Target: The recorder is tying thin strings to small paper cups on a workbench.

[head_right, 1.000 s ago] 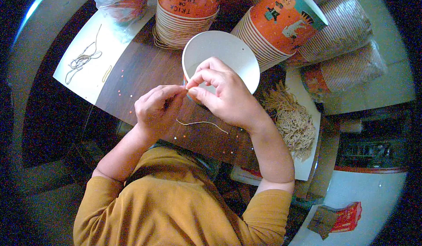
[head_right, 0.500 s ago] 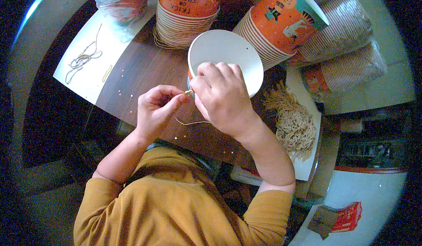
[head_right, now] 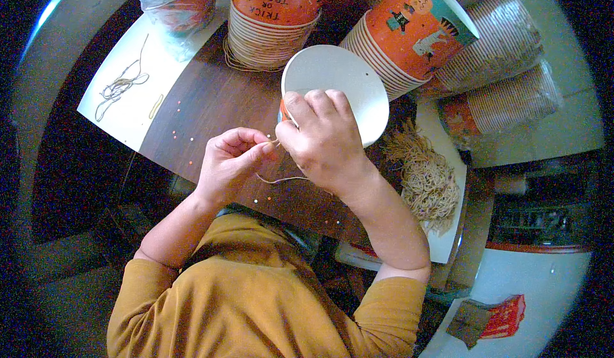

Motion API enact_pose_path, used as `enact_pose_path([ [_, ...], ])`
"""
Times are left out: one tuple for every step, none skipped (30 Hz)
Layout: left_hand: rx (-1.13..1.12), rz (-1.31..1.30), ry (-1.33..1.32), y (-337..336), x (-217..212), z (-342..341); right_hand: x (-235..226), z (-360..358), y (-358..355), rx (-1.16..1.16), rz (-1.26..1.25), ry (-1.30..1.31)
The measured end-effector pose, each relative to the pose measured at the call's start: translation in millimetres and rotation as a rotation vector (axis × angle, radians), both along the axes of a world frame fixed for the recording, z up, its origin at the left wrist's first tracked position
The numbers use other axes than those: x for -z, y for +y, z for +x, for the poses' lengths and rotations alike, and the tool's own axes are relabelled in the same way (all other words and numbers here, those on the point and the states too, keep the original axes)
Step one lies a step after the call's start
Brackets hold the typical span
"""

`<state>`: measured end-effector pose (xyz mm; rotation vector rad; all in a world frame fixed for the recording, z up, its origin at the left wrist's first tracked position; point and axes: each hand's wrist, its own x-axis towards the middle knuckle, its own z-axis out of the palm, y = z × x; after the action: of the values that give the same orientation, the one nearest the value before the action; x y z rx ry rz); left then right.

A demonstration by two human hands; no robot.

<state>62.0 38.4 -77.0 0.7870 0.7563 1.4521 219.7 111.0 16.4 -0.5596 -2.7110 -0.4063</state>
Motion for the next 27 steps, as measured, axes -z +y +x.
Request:
enact_pose_path([
  [0.007,-0.005,-0.010,0,0,0,0,0,0,0.003,0.017,-0.025],
  [0.014,-0.011,-0.020,0,1,0,0,-1,-1,0.002,0.017,-0.025],
  [0.013,-0.011,-0.021,0,1,0,-2,-1,-1,0.014,-0.041,0.007],
  [0.012,-0.018,-0.034,0,2,0,-2,-2,-2,0.025,-0.098,0.039],
  [0.011,-0.025,-0.047,0,3,1,-2,-1,-2,0.023,-0.098,0.038],
  [0.009,-0.025,-0.047,0,3,0,-3,0,-2,-0.007,-0.154,0.070],
  [0.023,-0.041,-0.055,0,3,0,-3,1,-1,-0.035,-0.209,0.101],
  [0.036,-0.057,-0.063,0,4,-1,-3,1,-1,-0.034,-0.208,0.101],
  [0.037,-0.057,-0.064,1,3,-1,-4,2,-1,-0.045,-0.234,0.094],
  [0.042,-0.062,-0.062,0,2,-2,-4,2,0,-0.056,-0.260,0.088],
  [0.046,-0.067,-0.059,0,2,-2,-5,3,1,-0.055,-0.260,0.088],
  [0.047,-0.067,-0.059,0,2,-2,-5,4,2,-0.044,-0.246,0.081],
  [0.051,-0.063,-0.062,0,3,-3,-5,4,2,-0.034,-0.232,0.074],
  [0.055,-0.059,-0.065,0,4,-3,-5,4,3,-0.035,-0.232,0.074],
  [0.054,-0.059,-0.064,0,3,-2,-5,3,3,-0.026,-0.198,0.067],
  [0.044,-0.055,-0.058,0,2,0,-5,3,2,-0.016,-0.165,0.060],
  [0.034,-0.051,-0.052,0,1,1,-5,3,2,-0.015,-0.165,0.060],
  [0.036,-0.051,-0.052,0,1,0,-4,1,2,-0.011,-0.122,0.044],
  [0.054,-0.060,-0.039,1,2,-1,-3,1,3,-0.009,-0.080,0.027],
  [0.073,-0.070,-0.026,1,2,-2,-4,0,2,-0.009,-0.080,0.027],
  [0.073,-0.070,-0.027,2,1,-2,-6,0,2,-0.005,-0.152,0.055],
  [0.082,-0.094,-0.033,2,0,-3,-7,0,1,-0.002,-0.224,0.082],
  [0.092,-0.117,-0.040,2,-1,-3,-9,1,2,-0.004,-0.224,0.082],
  [0.090,-0.118,-0.040,3,-2,-4,-10,4,2,-0.008,-0.228,0.078],
  [0.099,-0.136,-0.028,4,-3,-3,-11,5,2,-0.009,-0.231,0.074],
  [0.107,-0.155,-0.015,5,-3,-3,-10,6,3,-0.007,-0.231,0.073],
  [0.110,-0.154,-0.016,6,-1,-3,-10,6,4,-0.021,-0.236,0.072],
])
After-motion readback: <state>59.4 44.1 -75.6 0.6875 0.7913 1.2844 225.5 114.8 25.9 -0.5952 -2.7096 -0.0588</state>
